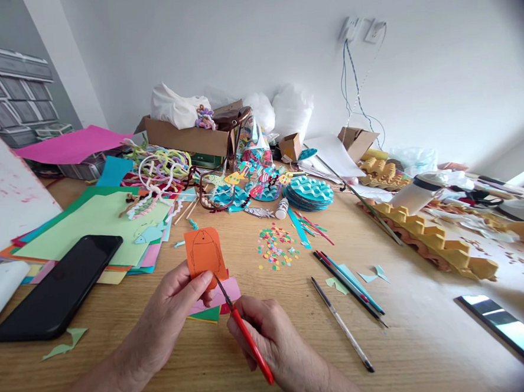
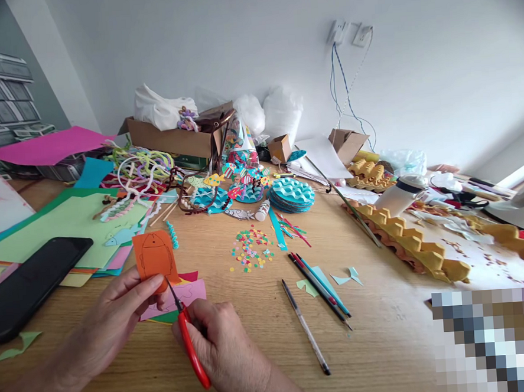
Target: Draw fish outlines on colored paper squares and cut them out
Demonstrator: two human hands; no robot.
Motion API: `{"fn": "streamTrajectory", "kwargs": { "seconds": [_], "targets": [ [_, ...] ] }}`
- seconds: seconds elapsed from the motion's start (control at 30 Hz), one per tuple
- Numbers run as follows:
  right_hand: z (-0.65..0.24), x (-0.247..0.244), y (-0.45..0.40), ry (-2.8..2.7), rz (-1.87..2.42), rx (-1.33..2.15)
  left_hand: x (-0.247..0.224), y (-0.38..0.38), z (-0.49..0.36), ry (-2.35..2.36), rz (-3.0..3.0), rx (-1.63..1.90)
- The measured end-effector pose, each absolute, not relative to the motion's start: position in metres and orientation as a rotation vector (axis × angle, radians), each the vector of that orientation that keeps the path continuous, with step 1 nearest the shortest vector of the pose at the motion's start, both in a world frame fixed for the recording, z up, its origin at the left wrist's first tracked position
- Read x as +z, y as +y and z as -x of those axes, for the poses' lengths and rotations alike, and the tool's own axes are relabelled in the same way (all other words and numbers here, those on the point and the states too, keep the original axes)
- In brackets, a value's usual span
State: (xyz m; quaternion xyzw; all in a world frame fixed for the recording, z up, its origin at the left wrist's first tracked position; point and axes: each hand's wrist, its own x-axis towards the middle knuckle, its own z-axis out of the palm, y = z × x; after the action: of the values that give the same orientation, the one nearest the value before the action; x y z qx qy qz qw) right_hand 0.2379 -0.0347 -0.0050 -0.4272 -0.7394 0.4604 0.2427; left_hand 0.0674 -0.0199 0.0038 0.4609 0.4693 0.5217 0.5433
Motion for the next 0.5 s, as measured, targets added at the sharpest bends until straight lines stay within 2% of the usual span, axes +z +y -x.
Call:
{"fn": "streamTrajectory", "kwargs": {
  "seconds": [0.5],
  "targets": [
    [-0.2383,-0.0066,-0.0340,-2.023,1.141,1.216,-0.0035,-0.0195,-0.0618,1.107,-1.131,1.236]
  ]
}}
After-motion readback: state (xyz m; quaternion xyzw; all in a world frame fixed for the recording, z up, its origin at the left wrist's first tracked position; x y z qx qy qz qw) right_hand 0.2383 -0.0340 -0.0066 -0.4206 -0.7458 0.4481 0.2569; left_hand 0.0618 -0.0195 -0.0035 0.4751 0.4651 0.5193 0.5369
